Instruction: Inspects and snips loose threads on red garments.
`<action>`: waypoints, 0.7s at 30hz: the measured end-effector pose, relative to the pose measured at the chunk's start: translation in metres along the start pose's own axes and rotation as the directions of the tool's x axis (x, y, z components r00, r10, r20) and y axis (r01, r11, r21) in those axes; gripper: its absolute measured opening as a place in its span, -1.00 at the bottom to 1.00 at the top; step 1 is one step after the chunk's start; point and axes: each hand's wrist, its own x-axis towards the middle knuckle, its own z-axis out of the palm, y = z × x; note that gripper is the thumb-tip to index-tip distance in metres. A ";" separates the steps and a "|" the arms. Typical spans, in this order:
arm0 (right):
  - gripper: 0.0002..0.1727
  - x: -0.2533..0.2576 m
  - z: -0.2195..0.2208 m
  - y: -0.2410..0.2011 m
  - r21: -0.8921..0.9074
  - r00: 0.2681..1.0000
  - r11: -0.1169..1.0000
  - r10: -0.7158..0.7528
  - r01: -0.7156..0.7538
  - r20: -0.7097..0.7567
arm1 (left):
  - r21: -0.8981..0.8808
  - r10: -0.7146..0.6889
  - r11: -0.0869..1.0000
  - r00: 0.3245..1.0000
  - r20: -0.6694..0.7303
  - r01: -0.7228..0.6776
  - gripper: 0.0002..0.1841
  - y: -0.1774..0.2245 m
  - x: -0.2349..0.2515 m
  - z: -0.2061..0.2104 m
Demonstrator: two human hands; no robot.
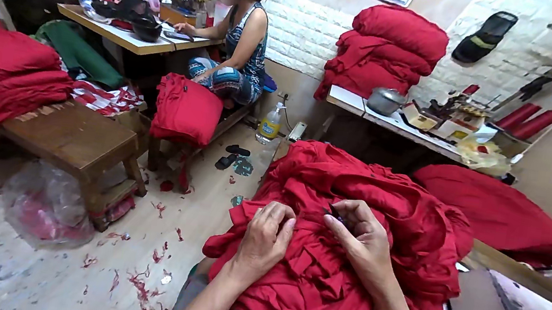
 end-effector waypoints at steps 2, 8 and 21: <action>-0.78 0.001 0.000 -0.001 0.003 1.000 1.000 -0.007 0.007 0.004 | -0.011 -0.103 0.995 0.994 -0.030 0.103 -0.77 0.005 0.002 0.000; -0.77 -0.002 0.002 -0.002 0.013 0.999 0.999 -0.031 0.031 -0.032 | 0.153 -0.397 0.908 0.918 0.021 0.389 -0.48 0.022 0.019 0.005; -0.70 -0.005 0.004 -0.002 -0.309 0.978 0.928 -0.207 0.207 0.034 | -0.499 -0.465 0.717 0.867 0.177 0.486 -0.88 -0.001 0.007 -0.003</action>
